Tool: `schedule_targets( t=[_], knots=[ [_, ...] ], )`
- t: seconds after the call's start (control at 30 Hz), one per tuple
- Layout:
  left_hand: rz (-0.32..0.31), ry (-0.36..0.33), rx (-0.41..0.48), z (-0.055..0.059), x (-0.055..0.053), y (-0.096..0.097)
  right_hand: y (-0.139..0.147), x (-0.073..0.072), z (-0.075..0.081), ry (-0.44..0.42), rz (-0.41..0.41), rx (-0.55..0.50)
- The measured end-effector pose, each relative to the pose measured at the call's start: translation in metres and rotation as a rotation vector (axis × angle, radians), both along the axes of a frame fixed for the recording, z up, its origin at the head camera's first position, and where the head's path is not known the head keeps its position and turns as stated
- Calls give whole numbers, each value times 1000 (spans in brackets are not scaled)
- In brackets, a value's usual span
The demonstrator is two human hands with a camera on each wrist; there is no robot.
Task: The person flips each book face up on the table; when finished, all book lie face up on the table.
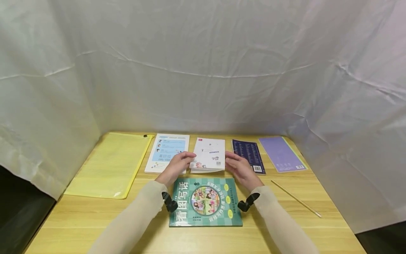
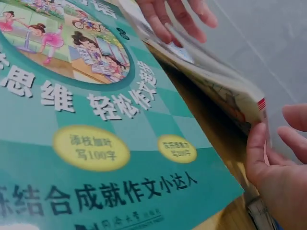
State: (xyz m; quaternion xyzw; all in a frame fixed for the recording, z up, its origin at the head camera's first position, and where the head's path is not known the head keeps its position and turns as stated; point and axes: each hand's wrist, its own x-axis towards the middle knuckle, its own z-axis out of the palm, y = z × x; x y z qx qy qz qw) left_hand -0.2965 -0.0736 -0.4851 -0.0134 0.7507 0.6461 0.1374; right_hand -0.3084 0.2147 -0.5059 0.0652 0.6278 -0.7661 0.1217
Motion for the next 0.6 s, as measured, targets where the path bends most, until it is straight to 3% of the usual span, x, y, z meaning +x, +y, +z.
schedule_targets(
  t=[0.13, 0.27, 0.47, 0.6],
  knots=[
    [41, 11, 21, 2, 0, -1, -4, 1, 0, -13, -4, -26],
    [65, 22, 44, 2, 0, 0, -6, 2, -1, 17, 25, 28],
    [77, 10, 43, 0, 0, 1, -9, 3, -4, 42, 51, 87],
    [71, 4, 17, -2, 2, 1, -10, 4, -3, 49, 24, 55]
  ],
)
